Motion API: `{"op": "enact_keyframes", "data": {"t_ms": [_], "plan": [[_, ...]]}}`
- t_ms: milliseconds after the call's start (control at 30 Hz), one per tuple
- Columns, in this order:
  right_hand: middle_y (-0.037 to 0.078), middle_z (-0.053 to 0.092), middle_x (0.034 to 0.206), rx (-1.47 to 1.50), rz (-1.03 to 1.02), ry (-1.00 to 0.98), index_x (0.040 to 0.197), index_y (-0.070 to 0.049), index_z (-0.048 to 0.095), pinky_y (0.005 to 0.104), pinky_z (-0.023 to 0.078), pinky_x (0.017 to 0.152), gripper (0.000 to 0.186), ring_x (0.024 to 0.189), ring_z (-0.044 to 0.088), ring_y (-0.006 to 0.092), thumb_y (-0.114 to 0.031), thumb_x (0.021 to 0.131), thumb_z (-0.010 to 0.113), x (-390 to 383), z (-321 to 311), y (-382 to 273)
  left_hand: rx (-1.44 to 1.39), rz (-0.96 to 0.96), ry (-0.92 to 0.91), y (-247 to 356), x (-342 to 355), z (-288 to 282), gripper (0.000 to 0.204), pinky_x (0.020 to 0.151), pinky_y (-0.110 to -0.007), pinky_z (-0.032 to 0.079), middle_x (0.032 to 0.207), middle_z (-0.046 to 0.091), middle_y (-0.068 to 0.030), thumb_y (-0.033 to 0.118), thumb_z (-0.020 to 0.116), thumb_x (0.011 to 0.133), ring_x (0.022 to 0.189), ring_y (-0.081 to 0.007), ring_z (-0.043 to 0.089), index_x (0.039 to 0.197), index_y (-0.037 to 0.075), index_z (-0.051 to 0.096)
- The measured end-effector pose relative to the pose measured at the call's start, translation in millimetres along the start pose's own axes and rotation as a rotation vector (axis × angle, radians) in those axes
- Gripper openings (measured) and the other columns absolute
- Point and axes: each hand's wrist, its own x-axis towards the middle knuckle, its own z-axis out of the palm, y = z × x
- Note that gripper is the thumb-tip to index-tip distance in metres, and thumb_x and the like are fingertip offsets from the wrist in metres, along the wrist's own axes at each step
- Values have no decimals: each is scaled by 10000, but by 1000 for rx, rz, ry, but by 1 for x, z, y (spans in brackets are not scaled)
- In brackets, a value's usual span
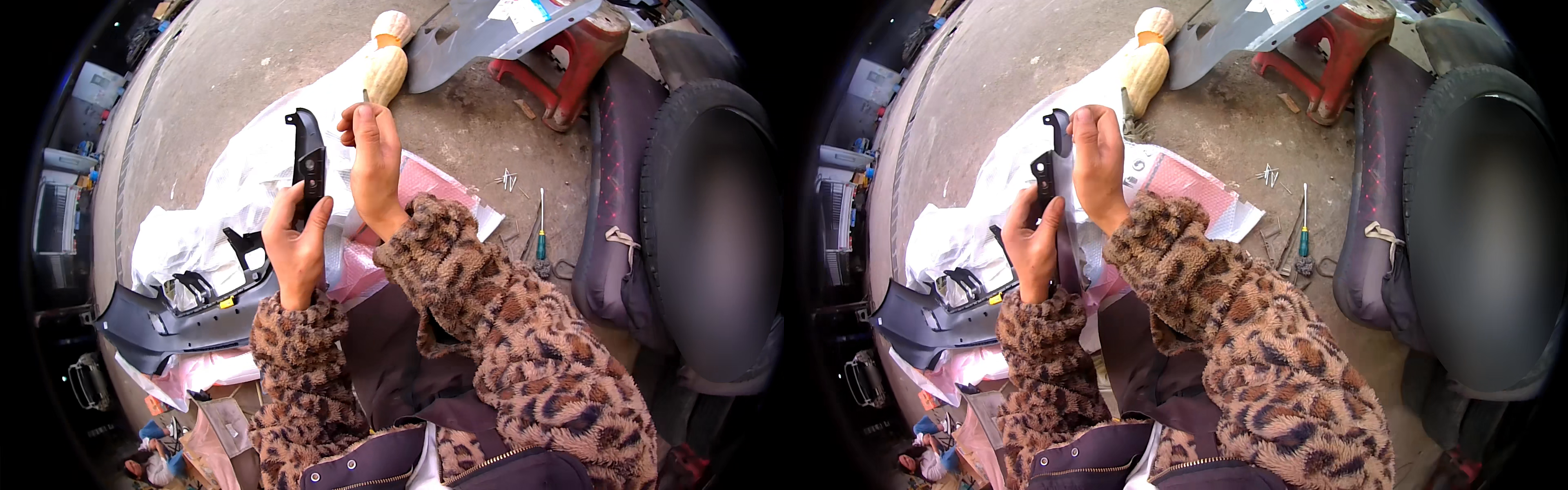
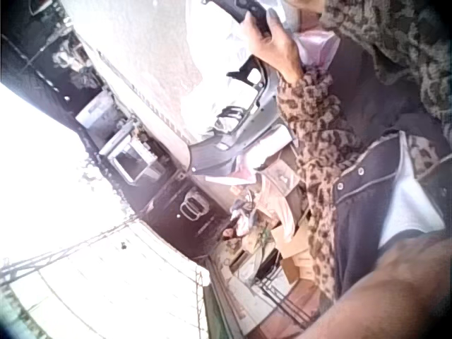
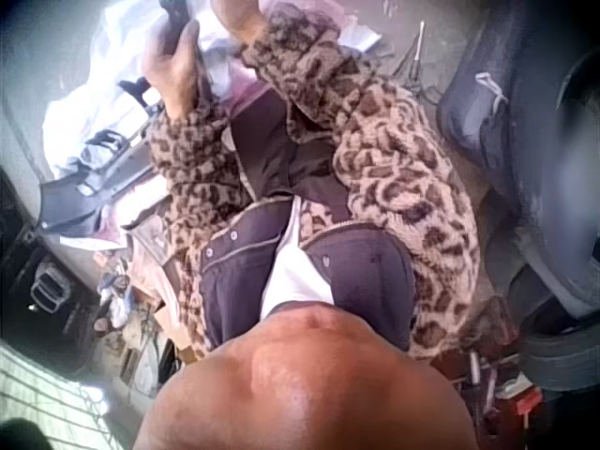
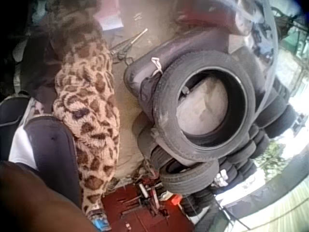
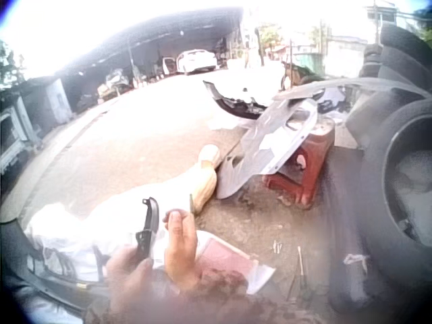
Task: The person is repairing a black car bumper by removing a metal bracket. They use pliers to pull out nails and a screwdriver to pry the bracket loose. The person then uses a red rivet gun to remove a fastener from the bumper.
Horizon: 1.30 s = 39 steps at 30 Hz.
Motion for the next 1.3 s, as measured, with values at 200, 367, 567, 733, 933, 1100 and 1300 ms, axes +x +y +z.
{"op": "enact_keyframes", "data": {"t_ms": [200,367,567,733,933,1100,1300], "plan": [[8,594,704,-390,471,454,991,20,606,273,440,566,224,607,533,89,-198,1024,569,-53,-251,88,-59,-127,-56,4,2,6,313,788,-207,444,1009,630,-11,37,740,906,867,-70,564,1176,-68,623],[81,659,691,-1006,514,634,930,36,668,315,454,522,255,530,572,139,-216,957,641,-79,-465,159,-38,-190,-70,21,8,8,423,846,-235,458,1062,645,-41,31,756,875,951,-113,593,1240,-33,554],[185,731,933,-1397,473,510,974,-33,717,431,548,793,275,925,709,363,-293,883,709,7,-527,181,35,-289,-118,13,0,-10,509,898,-269,450,1163,639,-83,178,798,860,1014,-162,601,1254,-27,550],[200,727,956,-1703,718,399,1029,-33,687,478,552,802,326,942,697,406,-319,878,730,59,-519,218,177,-335,-12,15,-6,-25,620,862,-303,515,1168,620,-75,256,849,815,993,-185,622,1288,15,529],[229,722,954,-1732,882,431,975,-11,721,481,564,807,362,923,703,417,-330,816,778,70,-545,236,129,-389,13,21,2,-24,679,911,-343,530,1262,604,-116,239,865,792,1099,-223,619,1322,8,510],[219,731,865,-1691,763,479,891,13,739,437,562,776,411,853,731,349,-382,775,729,54,-509,202,10,-368,67,21,-4,-3,463,860,-276,440,1041,538,-58,123,839,772,932,-161,549,1100,-2,537],[82,663,794,-486,513,90,1021,12,563,248,512,571,91,629,615,113,-21,944,599,6,-283,50,-83,-305,-92,21,18,1,362,743,-248,434,873,573,-17,-27,802,732,771,-111,513,1047,-27,623]]}}
